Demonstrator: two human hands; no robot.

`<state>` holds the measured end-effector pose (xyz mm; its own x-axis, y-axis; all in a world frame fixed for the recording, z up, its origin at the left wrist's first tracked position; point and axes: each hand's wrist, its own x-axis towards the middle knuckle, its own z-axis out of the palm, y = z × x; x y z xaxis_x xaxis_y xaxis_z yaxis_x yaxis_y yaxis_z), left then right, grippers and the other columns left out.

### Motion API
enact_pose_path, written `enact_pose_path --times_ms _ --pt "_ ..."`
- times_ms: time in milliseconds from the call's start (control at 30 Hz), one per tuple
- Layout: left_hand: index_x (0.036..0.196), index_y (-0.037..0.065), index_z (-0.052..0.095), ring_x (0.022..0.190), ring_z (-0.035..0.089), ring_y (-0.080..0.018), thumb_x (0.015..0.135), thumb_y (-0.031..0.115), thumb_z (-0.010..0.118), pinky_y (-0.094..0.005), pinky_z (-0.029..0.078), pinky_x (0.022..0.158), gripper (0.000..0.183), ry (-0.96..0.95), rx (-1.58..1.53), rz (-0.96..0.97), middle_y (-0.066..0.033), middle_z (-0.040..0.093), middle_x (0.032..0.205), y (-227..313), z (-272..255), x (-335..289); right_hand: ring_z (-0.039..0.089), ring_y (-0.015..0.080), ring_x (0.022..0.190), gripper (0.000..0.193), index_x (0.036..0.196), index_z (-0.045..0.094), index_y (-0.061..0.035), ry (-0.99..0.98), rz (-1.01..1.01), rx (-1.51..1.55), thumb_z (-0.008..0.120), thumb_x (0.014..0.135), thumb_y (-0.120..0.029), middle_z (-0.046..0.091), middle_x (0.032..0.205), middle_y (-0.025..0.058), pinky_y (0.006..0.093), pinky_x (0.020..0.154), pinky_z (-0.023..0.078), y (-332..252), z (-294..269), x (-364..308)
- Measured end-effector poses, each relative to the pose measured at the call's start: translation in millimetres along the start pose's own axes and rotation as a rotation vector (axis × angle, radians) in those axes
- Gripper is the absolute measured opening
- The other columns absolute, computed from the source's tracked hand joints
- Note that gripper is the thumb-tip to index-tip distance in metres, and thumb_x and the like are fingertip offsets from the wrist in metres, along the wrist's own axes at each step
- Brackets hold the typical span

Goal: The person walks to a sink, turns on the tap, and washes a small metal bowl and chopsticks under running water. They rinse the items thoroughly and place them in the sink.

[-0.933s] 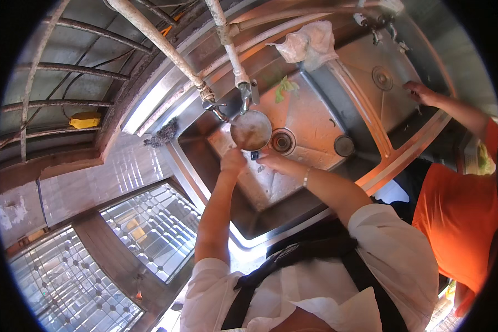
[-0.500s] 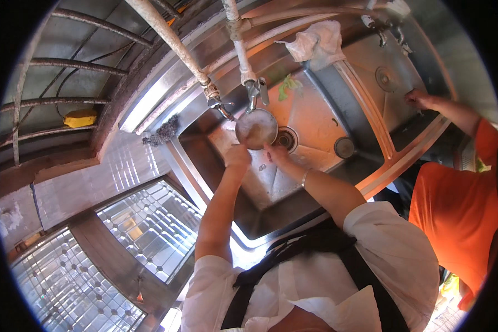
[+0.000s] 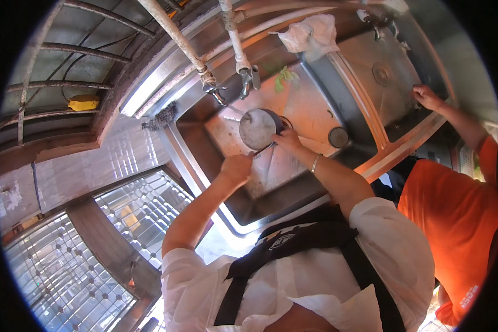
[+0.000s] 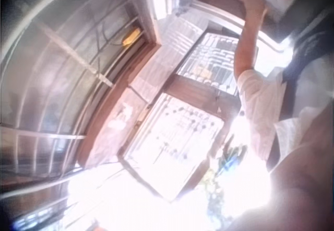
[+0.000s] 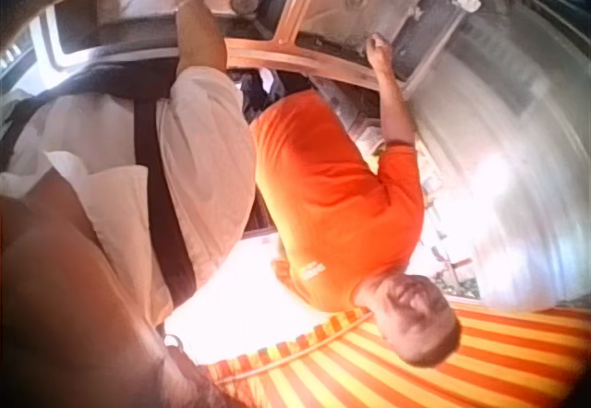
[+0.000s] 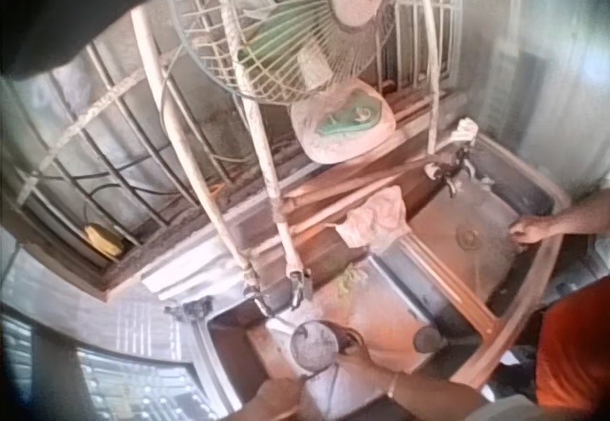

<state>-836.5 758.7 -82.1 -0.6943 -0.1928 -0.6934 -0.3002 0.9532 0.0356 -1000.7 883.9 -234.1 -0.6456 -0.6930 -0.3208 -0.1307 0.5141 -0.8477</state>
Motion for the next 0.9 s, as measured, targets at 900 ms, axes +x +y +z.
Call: enact_pose_path --times_ms 900 --pt "0.102 0.004 0.066 0.097 0.064 -0.0316 0.083 0.013 0.051 -0.0409 0.052 0.082 0.026 0.115 -0.34 -0.386 -0.0177 0.066 0.103 -8.0 21.4 -13.6 0.061 0.0287 0.052 0.036 0.058 0.063 0.0037 -0.122 0.229 0.033 0.067 0.062 -0.032 0.059 0.053 0.017 0.0381 0.051 0.046 -18.3 5.2 -31.5"
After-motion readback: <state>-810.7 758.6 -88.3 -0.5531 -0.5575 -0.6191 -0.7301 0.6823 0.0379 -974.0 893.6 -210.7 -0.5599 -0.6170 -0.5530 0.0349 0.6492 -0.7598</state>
